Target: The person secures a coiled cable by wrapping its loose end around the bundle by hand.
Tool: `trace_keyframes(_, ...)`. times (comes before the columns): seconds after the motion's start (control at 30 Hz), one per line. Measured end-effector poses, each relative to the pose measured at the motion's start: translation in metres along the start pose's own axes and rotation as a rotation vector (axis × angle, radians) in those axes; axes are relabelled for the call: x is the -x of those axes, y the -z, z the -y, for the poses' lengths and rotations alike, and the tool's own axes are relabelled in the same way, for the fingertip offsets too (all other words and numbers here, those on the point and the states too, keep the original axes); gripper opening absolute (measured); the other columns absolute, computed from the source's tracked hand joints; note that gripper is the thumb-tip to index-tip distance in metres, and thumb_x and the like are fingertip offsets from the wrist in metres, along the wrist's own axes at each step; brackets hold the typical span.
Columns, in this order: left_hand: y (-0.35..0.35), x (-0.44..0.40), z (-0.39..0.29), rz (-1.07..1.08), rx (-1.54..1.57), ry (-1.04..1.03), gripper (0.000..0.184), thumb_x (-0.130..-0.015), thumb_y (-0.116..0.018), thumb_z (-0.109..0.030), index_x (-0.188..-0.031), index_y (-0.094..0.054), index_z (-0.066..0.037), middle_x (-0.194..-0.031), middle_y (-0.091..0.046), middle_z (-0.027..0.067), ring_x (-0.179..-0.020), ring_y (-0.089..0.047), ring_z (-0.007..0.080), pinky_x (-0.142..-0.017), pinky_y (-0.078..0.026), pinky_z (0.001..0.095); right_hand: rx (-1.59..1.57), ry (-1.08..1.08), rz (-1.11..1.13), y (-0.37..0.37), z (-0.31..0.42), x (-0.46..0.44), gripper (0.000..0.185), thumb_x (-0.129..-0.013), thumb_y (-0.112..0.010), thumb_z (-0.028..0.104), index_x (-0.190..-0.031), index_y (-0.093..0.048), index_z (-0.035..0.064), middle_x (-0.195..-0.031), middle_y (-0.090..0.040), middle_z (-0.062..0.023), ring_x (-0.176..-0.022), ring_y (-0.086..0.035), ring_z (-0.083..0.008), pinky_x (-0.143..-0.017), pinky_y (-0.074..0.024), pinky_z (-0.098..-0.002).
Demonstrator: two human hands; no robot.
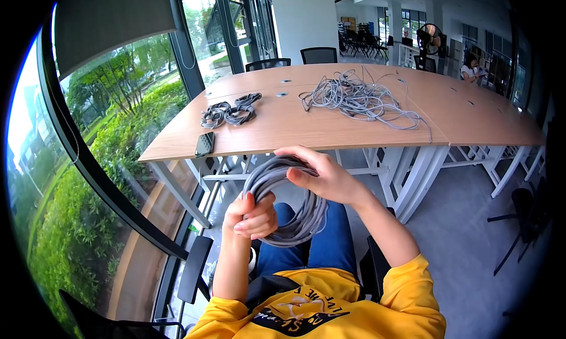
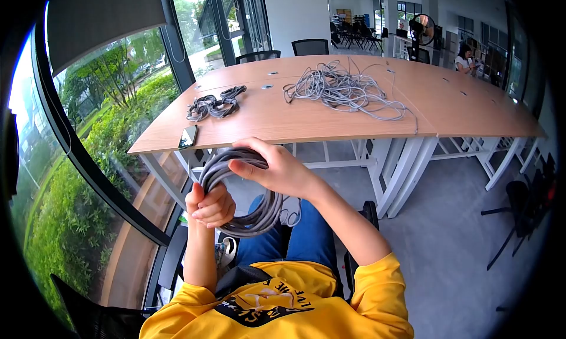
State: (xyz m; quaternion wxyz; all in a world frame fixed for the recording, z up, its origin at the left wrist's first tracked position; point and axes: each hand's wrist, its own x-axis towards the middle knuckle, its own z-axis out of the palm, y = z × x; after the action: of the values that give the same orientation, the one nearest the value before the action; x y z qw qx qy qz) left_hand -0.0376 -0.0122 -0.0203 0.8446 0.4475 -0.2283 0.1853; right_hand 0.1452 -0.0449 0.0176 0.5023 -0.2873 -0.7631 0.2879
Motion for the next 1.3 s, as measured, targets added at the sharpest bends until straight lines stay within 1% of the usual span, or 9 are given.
trace_keyframes(0.1, -0.004, -0.001, 0.001, 0.024, 0.016, 0.000, 0.034, -0.089, -0.043, -0.028, -0.063, -0.036, -0.008, -0.037, -0.041, -0.0051, -0.027, -0.034, 0.0013, -0.031, -0.027, 0.0155, -0.075, -0.024, -0.053, -0.001, -0.004, -0.004, 0.055, -0.079, -0.056, 0.045, -0.100, -0.052, -0.0056, -0.080, -0.057, -0.0063, -0.071, -0.053, -0.0103, -0.066, -0.0428, -0.0225)
trace_keyframes(0.5, 0.002, -0.005, 0.002, 0.093, 0.208, -0.038, 0.032, -0.089, -0.042, -0.030, -0.066, -0.037, -0.009, -0.038, -0.044, -0.0043, -0.026, -0.036, 0.0023, -0.032, -0.031, 0.0161, -0.149, -0.411, 0.090, 0.002, 0.012, -0.005, 0.042, -0.081, -0.053, 0.044, -0.083, -0.055, 0.0015, -0.061, -0.050, 0.0004, -0.049, -0.047, -0.0048, -0.043, -0.0363, -0.0172)
trace_keyframes(0.77, -0.004, -0.006, 0.008, -0.011, 0.142, -0.054, 0.035, -0.090, -0.036, -0.036, -0.072, -0.041, -0.006, -0.040, -0.049, -0.0048, -0.028, -0.044, 0.0019, -0.030, -0.033, 0.0142, -0.051, -0.359, -0.043, -0.009, 0.021, 0.000, 0.059, -0.069, -0.060, 0.056, -0.072, -0.057, -0.0028, -0.053, -0.051, -0.0008, -0.043, -0.048, -0.0067, -0.041, -0.0403, -0.0192)
trace_keyframes(0.93, -0.009, -0.008, 0.012, -0.145, 0.172, -0.051, 0.036, -0.090, -0.036, -0.036, -0.068, -0.038, -0.008, -0.037, -0.043, -0.0059, -0.025, -0.038, 0.0014, -0.029, -0.031, 0.0144, 0.159, -0.206, -0.134, -0.001, 0.010, -0.006, 0.051, -0.072, -0.061, 0.051, -0.069, -0.056, 0.0009, -0.048, -0.045, 0.0023, -0.033, -0.040, -0.0044, -0.030, -0.0273, -0.0180)
trace_keyframes(0.97, -0.010, -0.008, 0.014, -0.161, 0.169, -0.063, 0.035, -0.091, -0.034, -0.035, -0.068, -0.036, -0.008, -0.036, -0.040, -0.0060, -0.025, -0.035, 0.0025, -0.031, -0.030, 0.0161, 0.122, -0.356, -0.028, 0.004, 0.013, -0.008, 0.049, -0.072, -0.062, 0.049, -0.073, -0.056, 0.0003, -0.050, -0.047, 0.0013, -0.037, -0.043, -0.0042, -0.034, -0.0305, -0.0173)
trace_keyframes(1.1, -0.012, -0.008, 0.010, -0.214, 0.193, -0.129, 0.036, -0.093, -0.027, -0.034, -0.069, -0.036, -0.009, -0.034, -0.033, -0.0076, -0.025, -0.028, 0.0031, -0.034, -0.029, 0.0184, -0.103, -0.275, 0.018, 0.007, -0.003, -0.011, 0.047, -0.072, -0.064, 0.046, -0.072, -0.056, -0.0003, -0.055, -0.052, -0.0031, -0.047, -0.052, -0.0125, -0.046, -0.0431, -0.0249)
trace_keyframes(1.2, -0.020, -0.011, -0.003, -0.469, 0.223, -0.247, 0.041, -0.093, -0.025, -0.037, -0.066, -0.040, -0.009, -0.033, -0.030, -0.0074, -0.024, -0.026, 0.0039, -0.035, -0.029, 0.0185, 0.604, 0.563, -0.616, 0.000, -0.008, -0.004, 0.042, -0.072, -0.065, 0.043, -0.078, -0.055, 0.0020, -0.066, -0.057, -0.0067, -0.057, -0.056, -0.0168, -0.055, -0.0459, -0.0264)
trace_keyframes(1.27, -0.018, -0.015, -0.007, -0.559, 0.254, -0.283, 0.040, -0.092, -0.029, -0.037, -0.065, -0.041, -0.010, -0.034, -0.029, -0.0076, -0.025, -0.025, 0.0040, -0.036, -0.029, 0.0181, 0.317, 0.287, -0.234, -0.005, 0.004, 0.023, 0.047, -0.069, -0.066, 0.044, -0.087, -0.056, 0.0017, -0.082, -0.057, -0.0081, -0.081, -0.057, -0.0215, -0.072, -0.0446, -0.0290)
trace_keyframes(1.3, -0.016, -0.017, -0.007, -0.563, 0.255, -0.283, 0.040, -0.092, -0.029, -0.037, -0.065, -0.041, -0.010, -0.034, -0.029, -0.0076, -0.025, -0.025, 0.0040, -0.036, -0.029, 0.0181, 0.440, 0.301, -0.135, -0.011, 0.010, 0.025, 0.051, -0.070, -0.062, 0.051, -0.079, -0.055, 0.0013, -0.071, -0.057, -0.0105, -0.071, -0.059, -0.0239, -0.066, -0.0465, -0.0298)
